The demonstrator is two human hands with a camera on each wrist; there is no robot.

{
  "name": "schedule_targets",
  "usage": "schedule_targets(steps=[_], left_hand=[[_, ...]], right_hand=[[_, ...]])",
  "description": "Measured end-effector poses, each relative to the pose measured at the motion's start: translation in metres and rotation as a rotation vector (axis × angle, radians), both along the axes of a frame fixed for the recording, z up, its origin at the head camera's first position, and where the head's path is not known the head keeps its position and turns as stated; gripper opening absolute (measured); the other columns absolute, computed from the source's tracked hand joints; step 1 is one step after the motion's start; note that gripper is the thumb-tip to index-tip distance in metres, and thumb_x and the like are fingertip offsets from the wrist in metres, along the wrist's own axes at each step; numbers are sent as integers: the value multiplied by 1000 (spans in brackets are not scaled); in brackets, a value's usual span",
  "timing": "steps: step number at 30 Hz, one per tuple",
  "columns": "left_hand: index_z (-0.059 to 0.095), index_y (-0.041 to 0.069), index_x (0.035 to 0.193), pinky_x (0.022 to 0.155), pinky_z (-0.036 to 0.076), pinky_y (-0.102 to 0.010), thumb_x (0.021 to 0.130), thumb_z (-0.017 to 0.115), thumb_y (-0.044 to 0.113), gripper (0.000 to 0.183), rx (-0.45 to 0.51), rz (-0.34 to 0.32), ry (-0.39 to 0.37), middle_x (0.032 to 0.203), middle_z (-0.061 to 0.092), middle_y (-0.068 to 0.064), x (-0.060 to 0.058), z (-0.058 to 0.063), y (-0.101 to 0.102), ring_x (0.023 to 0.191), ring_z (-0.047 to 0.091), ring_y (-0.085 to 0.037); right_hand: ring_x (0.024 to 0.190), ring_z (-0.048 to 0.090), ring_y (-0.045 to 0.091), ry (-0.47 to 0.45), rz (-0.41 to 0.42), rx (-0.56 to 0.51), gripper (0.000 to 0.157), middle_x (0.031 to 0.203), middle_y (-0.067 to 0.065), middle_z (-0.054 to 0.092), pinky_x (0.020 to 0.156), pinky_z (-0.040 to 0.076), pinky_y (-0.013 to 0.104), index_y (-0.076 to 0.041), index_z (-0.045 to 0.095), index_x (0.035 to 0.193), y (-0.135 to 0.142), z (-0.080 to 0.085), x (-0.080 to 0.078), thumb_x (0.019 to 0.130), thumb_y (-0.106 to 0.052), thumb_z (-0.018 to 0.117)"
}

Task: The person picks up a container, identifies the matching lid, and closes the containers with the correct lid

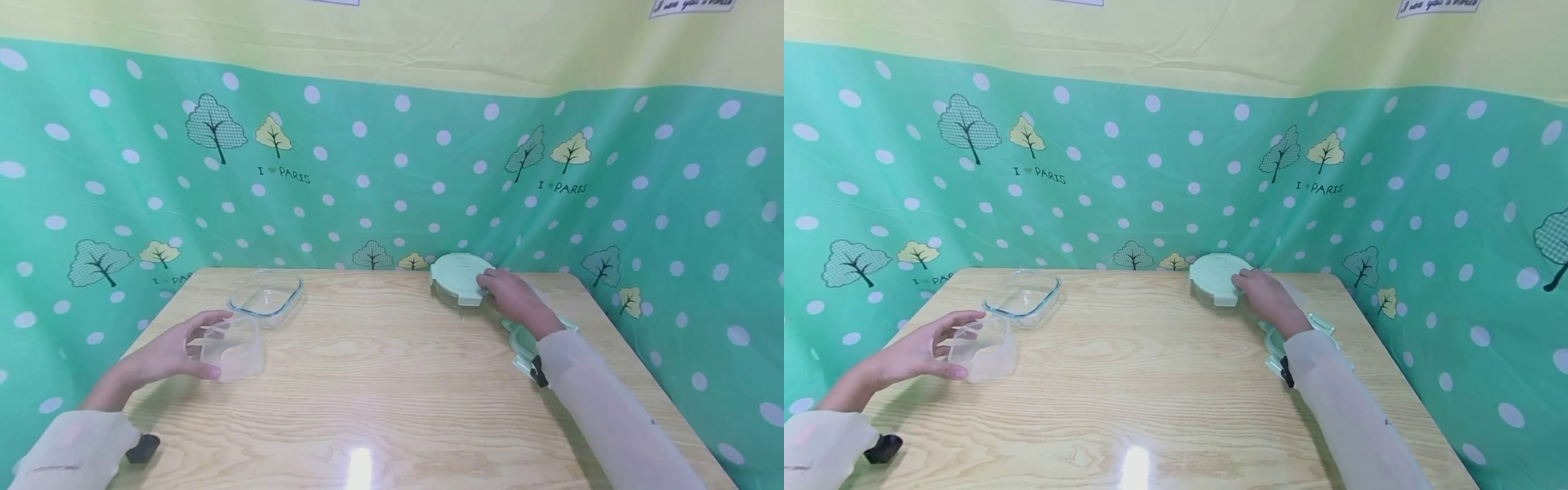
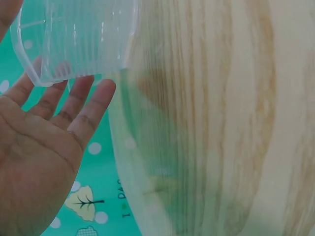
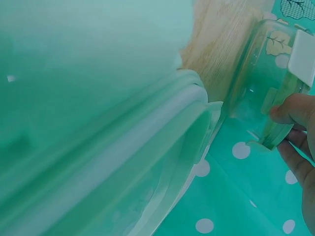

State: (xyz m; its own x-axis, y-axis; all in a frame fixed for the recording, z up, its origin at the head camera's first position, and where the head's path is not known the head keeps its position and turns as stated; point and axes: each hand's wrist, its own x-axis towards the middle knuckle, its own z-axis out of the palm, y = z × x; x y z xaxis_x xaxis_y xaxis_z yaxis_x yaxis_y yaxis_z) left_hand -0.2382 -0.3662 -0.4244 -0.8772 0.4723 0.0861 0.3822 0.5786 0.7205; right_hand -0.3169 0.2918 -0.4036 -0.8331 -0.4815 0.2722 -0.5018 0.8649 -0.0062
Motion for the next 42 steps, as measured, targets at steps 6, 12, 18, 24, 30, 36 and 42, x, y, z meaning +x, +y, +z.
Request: schedule_targets(steps=[6, 12, 18, 24, 30, 36, 42], left_hand=[[37, 7, 153, 93, 50, -24, 82, 85, 14, 87, -4, 21, -31, 143, 47, -22, 2, 1, 1, 122, 50, -9], [38, 9, 153, 94, 47, -20, 85, 84, 17, 82, -27, 40, -22, 142, 49, -18, 4, 4, 2, 121, 49, -3], [38, 10, 153, 94, 50, -26, 88, 81, 18, 79, -39, 37, 1, 142, 50, -18, 4, 8, 6, 120, 50, -4], [39, 9, 152, 95, 50, -27, 88, 81, 16, 77, -30, 15, 16, 142, 50, -15, 2, 15, 13, 120, 53, -12], [41, 13, 149, 100, 52, -29, 85, 84, 16, 77, -9, -23, 27, 142, 49, -13, -4, 24, 23, 121, 54, -21], [42, 16, 150, 101, 51, -28, 83, 87, 17, 81, -1, -41, 34, 145, 48, -6, -12, 31, 35, 124, 53, -22], [43, 15, 151, 104, 51, -43, 81, 88, 22, 84, -21, -57, 37, 147, 49, -8, -20, 34, 50, 127, 52, -29]], right_hand=[[76, 48, 21, 1, -4, 1, 26, 86, -1, 56, 68, 48, 32, -13, 60, 93, -1, 0, 0, 85, 7, 74], [76, 48, 22, 10, 6, -11, 27, 85, 0, 56, 67, 47, 32, -13, 59, 92, -1, 1, 0, 84, 8, 74], [76, 48, 21, 13, 13, -19, 28, 85, 0, 56, 67, 47, 32, -14, 59, 91, -2, 0, 0, 84, 8, 75], [74, 47, 21, 16, 19, -17, 29, 84, -1, 56, 66, 46, 31, -14, 58, 90, -2, -2, -1, 84, 8, 76], [74, 47, 21, 16, 27, -25, 29, 84, 1, 57, 65, 46, 31, -14, 58, 89, 0, -3, -2, 83, 9, 75], [74, 47, 21, 6, 25, -29, 29, 85, 4, 58, 65, 46, 31, -13, 57, 90, 1, -2, -1, 84, 9, 75], [75, 47, 21, 1, 12, -24, 28, 86, 4, 58, 66, 47, 32, -13, 58, 91, 2, -1, 0, 84, 8, 75]])
